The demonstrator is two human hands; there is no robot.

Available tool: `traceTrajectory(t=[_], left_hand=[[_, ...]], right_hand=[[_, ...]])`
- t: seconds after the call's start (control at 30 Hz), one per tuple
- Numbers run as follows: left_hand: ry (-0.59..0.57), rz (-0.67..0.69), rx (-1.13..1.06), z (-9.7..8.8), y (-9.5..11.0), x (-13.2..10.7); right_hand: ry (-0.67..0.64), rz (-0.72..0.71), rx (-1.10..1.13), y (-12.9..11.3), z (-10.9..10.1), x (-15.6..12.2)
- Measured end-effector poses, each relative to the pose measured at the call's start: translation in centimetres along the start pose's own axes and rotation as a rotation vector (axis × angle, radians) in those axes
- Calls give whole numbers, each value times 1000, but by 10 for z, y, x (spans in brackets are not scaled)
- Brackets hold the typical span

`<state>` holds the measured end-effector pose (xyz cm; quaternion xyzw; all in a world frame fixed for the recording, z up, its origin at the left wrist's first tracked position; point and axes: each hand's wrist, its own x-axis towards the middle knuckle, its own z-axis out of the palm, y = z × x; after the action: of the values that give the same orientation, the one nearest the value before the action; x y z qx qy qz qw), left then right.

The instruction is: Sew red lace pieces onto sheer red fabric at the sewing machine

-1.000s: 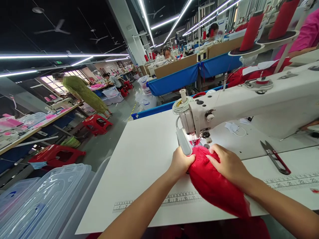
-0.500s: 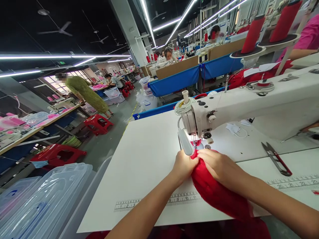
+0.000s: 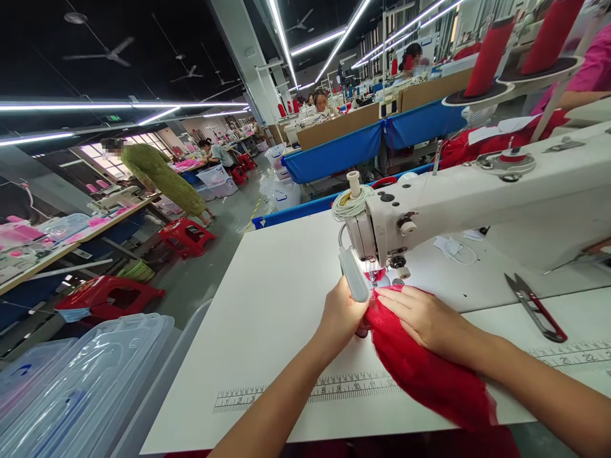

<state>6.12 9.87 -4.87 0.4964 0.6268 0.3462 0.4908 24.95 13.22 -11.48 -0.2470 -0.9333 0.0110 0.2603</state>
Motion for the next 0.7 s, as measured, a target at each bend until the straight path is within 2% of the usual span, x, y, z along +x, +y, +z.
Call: traceTrajectory(t=[0.17, 0.23, 0.37, 0.43, 0.53, 0.63, 0.7], left_hand=[[-199, -89, 183, -3, -7, -10], [-179, -74, 268, -4, -11, -16], [-68, 75, 553, 3, -10, -25], [-60, 149, 574, 8, -7, -26], [-86, 133, 249, 11, -2, -25], [-136, -85, -293, 9, 2, -22], [-170, -238, -540, 8, 3, -20]], right_hand=[[34, 12, -44, -5, -4, 2], [30, 24, -28, -6, -5, 2], [35, 7, -5, -3, -2, 0], [38, 4, 8, -2, 1, -2], [41, 70, 93, -3, 5, -3], [59, 110, 164, -6, 6, -3], [58, 93, 172, -7, 6, -2]])
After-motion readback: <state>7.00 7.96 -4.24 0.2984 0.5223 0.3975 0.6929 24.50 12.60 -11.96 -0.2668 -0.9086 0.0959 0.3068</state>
